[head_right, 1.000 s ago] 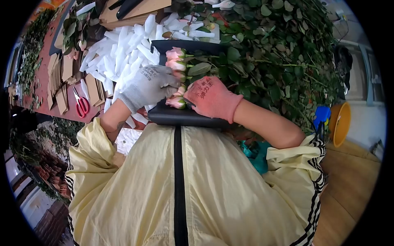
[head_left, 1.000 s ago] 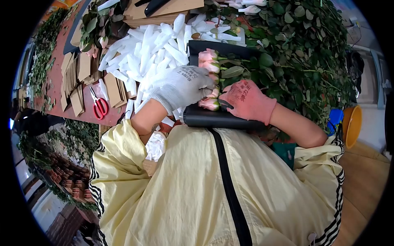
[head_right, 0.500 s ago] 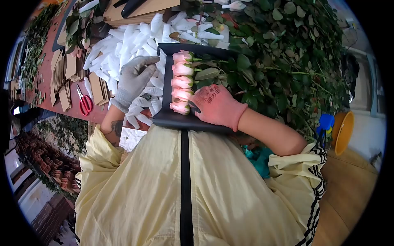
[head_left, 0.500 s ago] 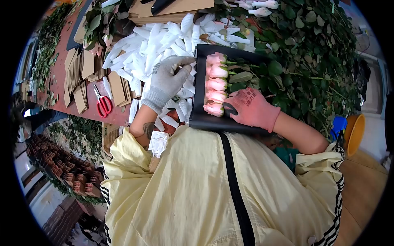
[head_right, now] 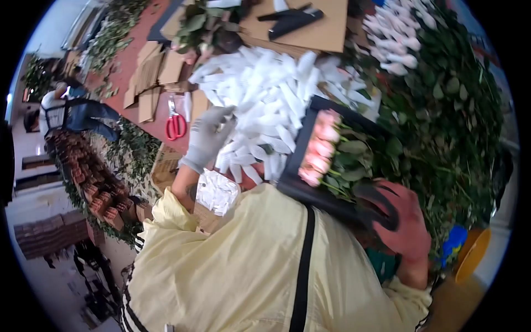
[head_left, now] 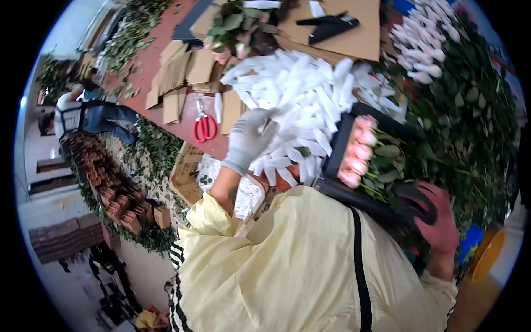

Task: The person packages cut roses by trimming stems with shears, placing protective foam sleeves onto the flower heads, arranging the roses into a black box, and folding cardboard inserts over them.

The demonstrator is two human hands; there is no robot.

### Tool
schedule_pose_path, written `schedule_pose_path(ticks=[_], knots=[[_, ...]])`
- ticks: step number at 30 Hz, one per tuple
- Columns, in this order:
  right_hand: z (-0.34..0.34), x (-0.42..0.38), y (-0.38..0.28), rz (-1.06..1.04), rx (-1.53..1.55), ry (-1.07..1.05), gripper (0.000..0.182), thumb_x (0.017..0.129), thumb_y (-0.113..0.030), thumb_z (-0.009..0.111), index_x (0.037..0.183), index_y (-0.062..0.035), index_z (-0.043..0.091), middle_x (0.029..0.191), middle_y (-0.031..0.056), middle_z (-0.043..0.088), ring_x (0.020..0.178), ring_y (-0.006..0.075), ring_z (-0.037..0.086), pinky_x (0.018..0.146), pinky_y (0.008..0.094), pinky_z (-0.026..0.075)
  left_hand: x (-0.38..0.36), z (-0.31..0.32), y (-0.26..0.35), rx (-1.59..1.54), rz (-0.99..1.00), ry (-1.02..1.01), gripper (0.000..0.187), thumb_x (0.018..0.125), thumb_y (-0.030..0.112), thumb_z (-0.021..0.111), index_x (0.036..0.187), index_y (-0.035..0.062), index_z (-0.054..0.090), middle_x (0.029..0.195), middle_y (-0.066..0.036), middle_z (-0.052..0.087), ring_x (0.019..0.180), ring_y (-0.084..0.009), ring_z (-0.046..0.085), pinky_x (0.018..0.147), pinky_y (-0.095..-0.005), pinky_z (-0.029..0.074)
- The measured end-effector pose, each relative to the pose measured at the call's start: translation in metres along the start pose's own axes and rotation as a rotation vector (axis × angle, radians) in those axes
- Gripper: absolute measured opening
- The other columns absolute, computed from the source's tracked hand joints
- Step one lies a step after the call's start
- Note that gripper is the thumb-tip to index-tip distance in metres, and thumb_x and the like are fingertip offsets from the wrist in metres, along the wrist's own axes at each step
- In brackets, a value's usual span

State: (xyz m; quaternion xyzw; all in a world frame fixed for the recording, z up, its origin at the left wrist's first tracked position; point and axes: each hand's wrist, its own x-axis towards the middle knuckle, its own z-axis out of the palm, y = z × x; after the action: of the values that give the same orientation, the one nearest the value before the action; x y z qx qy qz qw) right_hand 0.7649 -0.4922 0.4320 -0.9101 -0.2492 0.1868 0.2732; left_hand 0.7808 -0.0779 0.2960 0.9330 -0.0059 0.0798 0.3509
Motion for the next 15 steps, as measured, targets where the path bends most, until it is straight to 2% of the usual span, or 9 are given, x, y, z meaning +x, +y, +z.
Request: schedule_pose_path(ticks=[2,4,6,8,9,10,11,13,15], knots=[[0.01,-0.03,0.02,-0.013,0.077,0.098,0.052,0.07,-0.01,0.064,0.12,0.0009,0.05,0.121,0.0167,0.052,0.113,0.0281,0.051,0.097,0.0359,0.039,-0.003,-0.024,-0.065,-0.085,-0.264,0.21,0.035,0.079,0.022,0.061,0.107,0.0025,0.062,0.098,-0.015,0.063,0.093,-0.0306,0.059,0.084,-0.0381,0.047],[0.024,-0.045,0.026,0.052,0.329,0.292,0.051,0.072,-0.011,0.065,0.118,0.0039,0.049,0.12,0.018,0.053,0.109,0.026,0.054,0.094,0.035,0.043,-0.006,-0.054,-0.144,0.428,-0.229,0.432,0.047,0.076,0.029,0.063,0.116,0.0037,0.057,0.112,-0.017,0.06,0.103,-0.0324,0.056,0.091,-0.0373,0.044],[0.047,-0.05,0.015,0.176,0.67,0.372,0.056,0.074,-0.017,0.067,0.121,0.0045,0.046,0.121,0.018,0.052,0.106,0.0267,0.056,0.094,0.0351,0.043,-0.003,-0.091,-0.181,0.454,-0.767,0.404,0.063,0.073,0.038,0.065,0.127,0.0077,0.049,0.129,-0.019,0.049,0.117,-0.0332,0.049,0.097,-0.0387,0.04],[0.057,-0.053,0.016,0.164,0.609,0.309,0.057,0.075,-0.021,0.067,0.122,0.0046,0.045,0.118,0.0177,0.053,0.107,0.0268,0.056,0.094,0.0357,0.043,-0.008,-0.112,-0.216,0.574,-0.898,0.463,0.074,0.07,0.046,0.065,0.133,0.0118,0.043,0.139,-0.019,0.039,0.126,-0.0331,0.04,0.101,-0.041,0.037],[0.064,-0.053,0.006,0.122,0.508,0.318,0.057,0.075,-0.022,0.068,0.121,0.0047,0.046,0.116,0.0174,0.055,0.106,0.0269,0.057,0.093,0.0358,0.043,-0.007,-0.125,-0.23,0.57,-1.019,0.356,0.083,0.068,0.05,0.066,0.137,0.0156,0.037,0.145,-0.016,0.032,0.132,-0.0312,0.033,0.103,-0.0423,0.034],[0.071,-0.055,-0.003,0.088,0.407,0.33,0.057,0.074,-0.024,0.069,0.119,0.0048,0.047,0.113,0.0171,0.057,0.104,0.027,0.057,0.093,0.0359,0.043,-0.008,-0.134,-0.239,0.56,-1.071,0.337,0.091,0.065,0.054,0.067,0.14,0.0163,0.033,0.144,-0.016,0.032,0.132,-0.0316,0.033,0.103,-0.0416,0.034],[0.079,-0.059,-0.008,0.189,0.708,0.278,0.057,0.069,-0.009,0.068,0.121,0.0027,0.048,0.125,0.0149,0.047,0.115,0.0253,0.049,0.097,0.0364,0.039,-0.008,-0.142,-0.247,0.523,-1.155,0.27,0.096,0.063,0.056,0.068,0.141,0.0155,0.03,0.144,-0.017,0.032,0.132,-0.032,0.033,0.103,-0.0423,0.035],[0.091,-0.055,0.0,0.156,0.506,0.202,0.056,0.07,-0.009,0.068,0.121,0.0022,0.048,0.126,0.0144,0.046,0.115,0.0249,0.05,0.097,0.0363,0.04,-0.015,-0.141,-0.273,0.523,-0.956,0.308,0.103,0.058,0.059,0.071,0.14,0.0117,0.03,0.135,-0.02,0.043,0.124,-0.0352,0.043,0.1,-0.0431,0.038],[0.095,-0.058,-0.019,0.287,0.651,0.151,0.055,0.071,-0.008,0.069,0.121,0.0008,0.049,0.126,0.0135,0.047,0.114,0.0248,0.051,0.095,0.036,0.042,-0.012,-0.147,-0.295,0.614,-1.02,0.047,0.093,0.06,0.054,0.074,0.132,0.0075,0.038,0.118,-0.021,0.057,0.107,-0.0376,0.056,0.09,-0.0455,0.045]])
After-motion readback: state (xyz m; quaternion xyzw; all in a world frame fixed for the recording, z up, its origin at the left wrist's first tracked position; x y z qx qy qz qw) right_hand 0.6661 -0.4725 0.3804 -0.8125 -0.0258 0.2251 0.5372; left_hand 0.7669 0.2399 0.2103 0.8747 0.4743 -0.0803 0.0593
